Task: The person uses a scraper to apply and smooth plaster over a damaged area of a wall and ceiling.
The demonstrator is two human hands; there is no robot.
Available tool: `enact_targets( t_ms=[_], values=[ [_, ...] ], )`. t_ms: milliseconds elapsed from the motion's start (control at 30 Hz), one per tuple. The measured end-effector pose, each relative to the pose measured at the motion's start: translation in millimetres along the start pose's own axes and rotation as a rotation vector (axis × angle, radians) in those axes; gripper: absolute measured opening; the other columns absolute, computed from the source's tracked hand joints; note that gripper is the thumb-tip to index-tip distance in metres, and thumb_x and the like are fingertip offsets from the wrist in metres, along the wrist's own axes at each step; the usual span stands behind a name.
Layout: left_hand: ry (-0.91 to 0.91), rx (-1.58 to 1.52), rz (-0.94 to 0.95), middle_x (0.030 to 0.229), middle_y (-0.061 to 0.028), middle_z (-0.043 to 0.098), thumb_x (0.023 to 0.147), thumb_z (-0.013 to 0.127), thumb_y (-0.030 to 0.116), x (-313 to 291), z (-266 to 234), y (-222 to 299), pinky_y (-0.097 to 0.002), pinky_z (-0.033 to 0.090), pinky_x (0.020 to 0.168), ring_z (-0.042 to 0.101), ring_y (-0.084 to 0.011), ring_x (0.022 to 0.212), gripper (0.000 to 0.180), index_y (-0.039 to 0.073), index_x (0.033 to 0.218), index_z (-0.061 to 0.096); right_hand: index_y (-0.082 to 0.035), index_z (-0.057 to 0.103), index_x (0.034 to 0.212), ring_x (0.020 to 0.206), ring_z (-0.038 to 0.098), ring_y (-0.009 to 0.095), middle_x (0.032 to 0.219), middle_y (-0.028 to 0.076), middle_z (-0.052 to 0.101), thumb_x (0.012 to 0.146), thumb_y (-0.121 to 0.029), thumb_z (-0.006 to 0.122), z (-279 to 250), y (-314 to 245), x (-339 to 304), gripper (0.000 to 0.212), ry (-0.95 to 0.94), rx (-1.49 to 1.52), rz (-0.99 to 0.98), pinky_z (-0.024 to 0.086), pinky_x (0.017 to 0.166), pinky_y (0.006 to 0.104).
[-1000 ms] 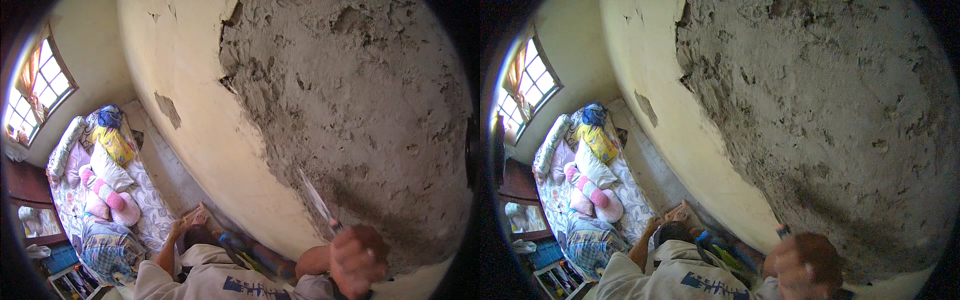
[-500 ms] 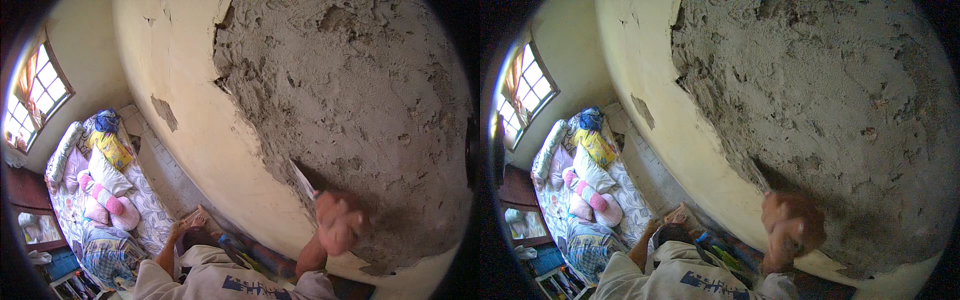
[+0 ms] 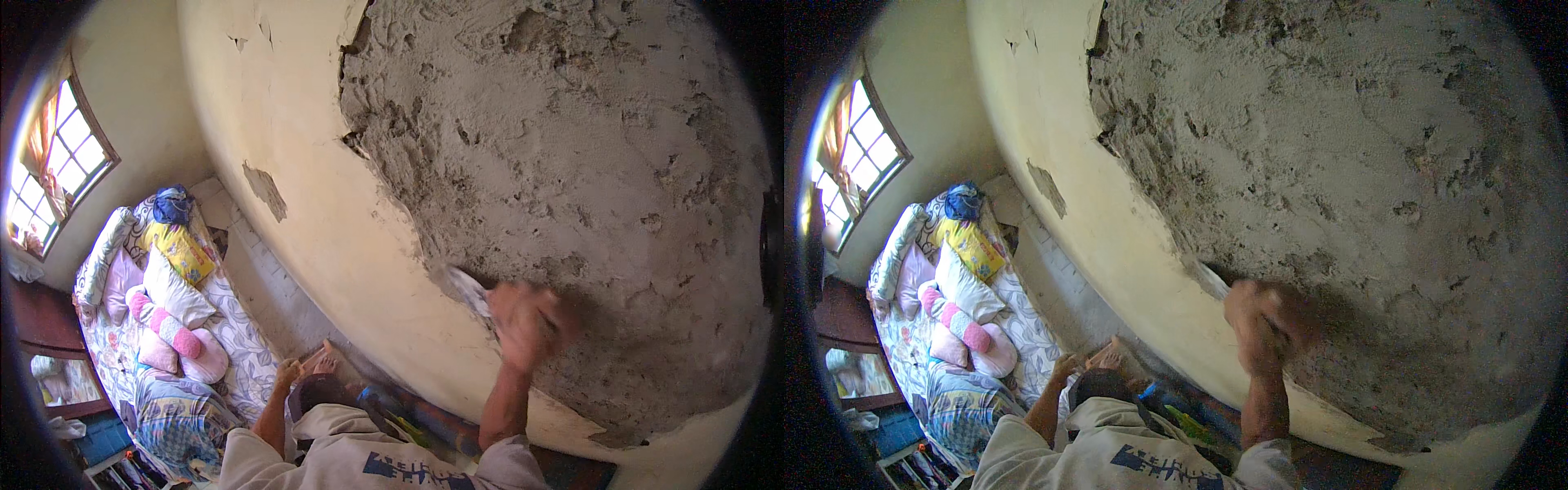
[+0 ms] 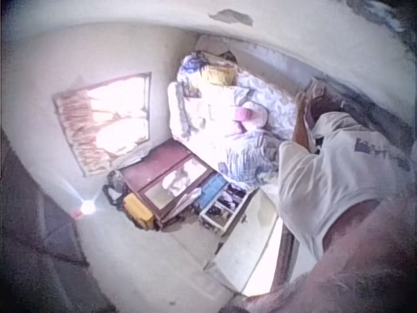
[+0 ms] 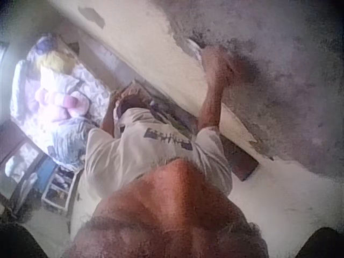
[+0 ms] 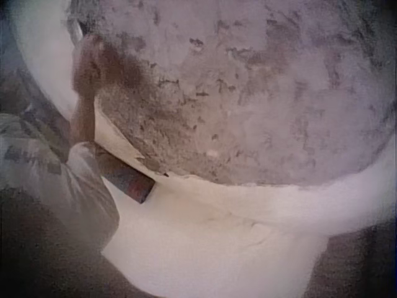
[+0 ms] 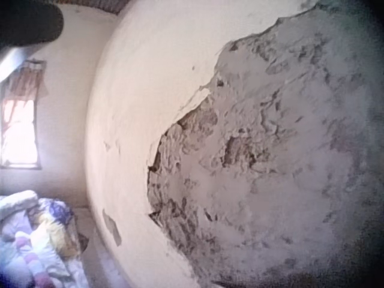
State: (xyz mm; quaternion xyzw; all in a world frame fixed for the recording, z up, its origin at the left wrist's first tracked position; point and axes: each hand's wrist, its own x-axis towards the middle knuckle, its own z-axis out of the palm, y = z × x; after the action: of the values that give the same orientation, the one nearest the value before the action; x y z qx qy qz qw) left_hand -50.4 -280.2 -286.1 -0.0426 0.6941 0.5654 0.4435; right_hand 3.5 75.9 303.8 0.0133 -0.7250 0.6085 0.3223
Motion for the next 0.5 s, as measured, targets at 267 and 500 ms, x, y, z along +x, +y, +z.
enact_targets(
  t_ms=[267,500],
  values=[
    [0.031,-0.211,-0.026,0.106,-0.0046,0.057,0.087,0.059,0.035,-7,-3,33,-0.0332,0.048,0.076,0.055,-0.0166,0.091,0.043,0.006,0.120,0.055,-0.009,0.046,0.072,0.051,0.040,0.015,0.061,0.002,0.042,0.081,-0.014,0.056,26,-89,-9,0.015,-0.204,-0.096,-0.439,0.035,0.048,0.0335],
    [-0.056,-0.388,0.021,0.113,-0.0074,0.058,0.088,0.058,0.035,-2,32,85,-0.0374,0.043,0.088,0.054,-0.0203,0.103,0.046,0.004,0.123,0.053,-0.010,0.053,0.070,0.051,0.047,0.019,0.060,0.004,0.049,0.084,-0.018,0.055,18,-3,-3,0.017,-0.004,-0.248,-0.043,0.042,0.049,0.0342]
  ],
)
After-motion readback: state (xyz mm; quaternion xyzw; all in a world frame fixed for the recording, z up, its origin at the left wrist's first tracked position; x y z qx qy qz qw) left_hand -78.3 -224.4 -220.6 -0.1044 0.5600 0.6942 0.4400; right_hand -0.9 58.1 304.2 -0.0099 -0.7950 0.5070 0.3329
